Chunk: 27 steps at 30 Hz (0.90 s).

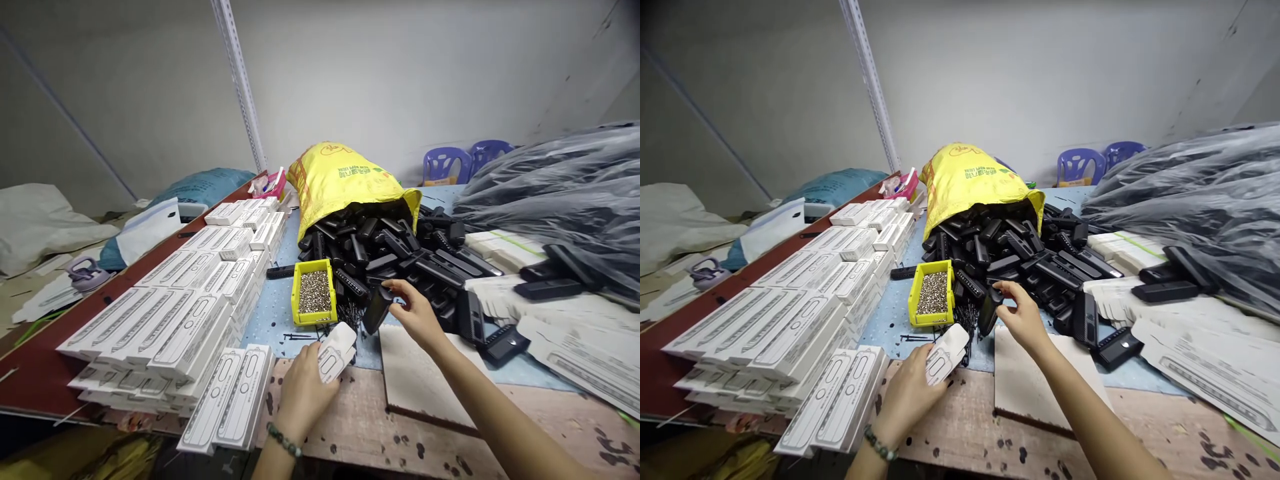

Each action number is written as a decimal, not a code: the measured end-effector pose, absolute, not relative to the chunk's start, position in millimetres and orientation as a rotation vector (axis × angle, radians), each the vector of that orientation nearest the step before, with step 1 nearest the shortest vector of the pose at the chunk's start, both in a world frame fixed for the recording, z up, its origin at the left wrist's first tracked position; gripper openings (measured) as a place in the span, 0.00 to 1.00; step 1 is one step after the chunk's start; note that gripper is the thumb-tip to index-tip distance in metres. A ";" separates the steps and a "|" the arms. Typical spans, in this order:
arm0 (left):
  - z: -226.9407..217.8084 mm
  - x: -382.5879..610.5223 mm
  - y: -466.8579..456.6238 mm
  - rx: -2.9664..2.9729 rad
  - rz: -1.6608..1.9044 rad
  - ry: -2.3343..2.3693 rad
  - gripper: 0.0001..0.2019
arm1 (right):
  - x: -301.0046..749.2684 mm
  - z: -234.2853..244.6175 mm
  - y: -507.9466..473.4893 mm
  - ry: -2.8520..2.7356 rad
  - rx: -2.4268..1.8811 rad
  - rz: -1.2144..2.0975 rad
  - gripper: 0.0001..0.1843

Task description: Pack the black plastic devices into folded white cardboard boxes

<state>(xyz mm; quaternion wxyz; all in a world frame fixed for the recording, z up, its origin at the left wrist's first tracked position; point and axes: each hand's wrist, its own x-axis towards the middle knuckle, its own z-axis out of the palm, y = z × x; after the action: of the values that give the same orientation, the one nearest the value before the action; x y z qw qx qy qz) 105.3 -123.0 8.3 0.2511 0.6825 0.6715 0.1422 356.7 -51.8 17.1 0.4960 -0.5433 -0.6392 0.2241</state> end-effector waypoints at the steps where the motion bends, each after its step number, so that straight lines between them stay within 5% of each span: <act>1: 8.0 109.1 -119.6 1.870 0.387 1.819 0.24 | 354.9 18.0 -55.3 -1.507 -1.284 0.589 0.21; 8: 28.5 119.1 -119.8 1.795 0.674 1.525 0.27 | 336.0 13.5 -66.0 -1.080 -0.980 0.971 0.18; 15: 28.5 109.8 -121.7 1.627 0.906 1.641 0.29 | 320.9 11.4 -65.9 -1.975 -1.142 0.709 0.21; 19: 24.3 99.3 -122.8 1.522 0.940 1.735 0.36 | 298.5 -17.7 -43.4 -1.976 -1.515 0.480 0.16; 27: 20.3 86.5 -127.9 1.673 0.787 1.750 0.30 | 341.5 -14.9 -45.1 -2.021 -1.607 0.362 0.13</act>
<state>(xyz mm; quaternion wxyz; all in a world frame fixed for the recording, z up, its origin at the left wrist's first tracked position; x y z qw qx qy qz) 86.5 -127.9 20.3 0.2935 0.6281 0.6572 0.2957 341.5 -45.1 -14.9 0.2639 -0.5946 -0.7476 0.1340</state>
